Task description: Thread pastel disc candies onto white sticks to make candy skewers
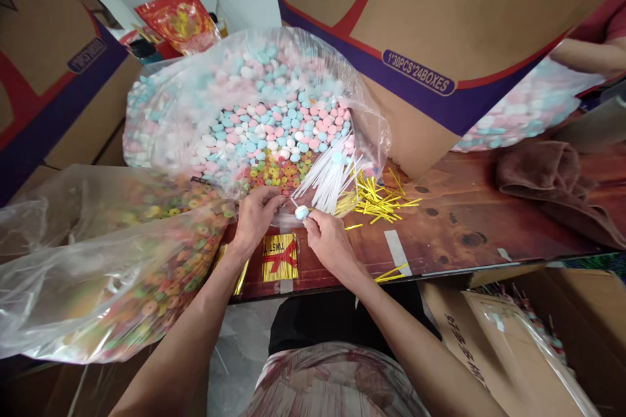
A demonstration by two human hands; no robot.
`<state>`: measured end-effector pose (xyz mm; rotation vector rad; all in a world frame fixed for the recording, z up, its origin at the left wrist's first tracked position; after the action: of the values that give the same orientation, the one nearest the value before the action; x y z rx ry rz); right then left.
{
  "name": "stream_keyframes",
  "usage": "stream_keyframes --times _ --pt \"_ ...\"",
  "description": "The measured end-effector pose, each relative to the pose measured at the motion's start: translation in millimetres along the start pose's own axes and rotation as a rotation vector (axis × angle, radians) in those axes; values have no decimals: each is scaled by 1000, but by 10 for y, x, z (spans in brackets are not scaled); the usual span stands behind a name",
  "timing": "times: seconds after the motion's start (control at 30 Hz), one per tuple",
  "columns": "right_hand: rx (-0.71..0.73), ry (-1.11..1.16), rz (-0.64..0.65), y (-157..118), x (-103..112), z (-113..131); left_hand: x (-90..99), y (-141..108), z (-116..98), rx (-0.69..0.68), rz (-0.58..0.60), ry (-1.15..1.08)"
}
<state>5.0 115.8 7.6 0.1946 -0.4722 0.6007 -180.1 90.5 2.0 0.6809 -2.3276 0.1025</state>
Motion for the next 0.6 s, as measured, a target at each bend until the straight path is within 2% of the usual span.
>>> stream_keyframes --times 0.07,0.17,0.3,0.37,0.43,0.5,0.6 --pt "7 3 5 0 -5 -2 -8 32 -15 -11 20 2" --pt "27 9 5 -3 -10 3 -21 95 -95 -60 -12 147" --pt "41 3 4 -1 -15 15 -123 167 -201 -67 65 353" --pt "39 0 0 -1 -14 16 -146 184 -229 -63 69 361" --pt "34 3 -7 -3 -10 11 -120 191 -221 -42 28 242" --pt "28 12 -15 -8 -6 -1 -73 187 -151 41 13 -23" --pt "11 53 -30 -11 -9 -26 -56 142 22 330 114 -569"
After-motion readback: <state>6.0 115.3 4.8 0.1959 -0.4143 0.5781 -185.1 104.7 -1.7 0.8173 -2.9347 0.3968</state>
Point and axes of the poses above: each hand's wrist, its own y-axis towards the middle knuckle, its own x-axis out of the back of the hand, z = x × y, the point moved 5 cm from there along y, towards the middle knuckle, and after that the axes turned 6 degrees about x, right-handed, at the moved point
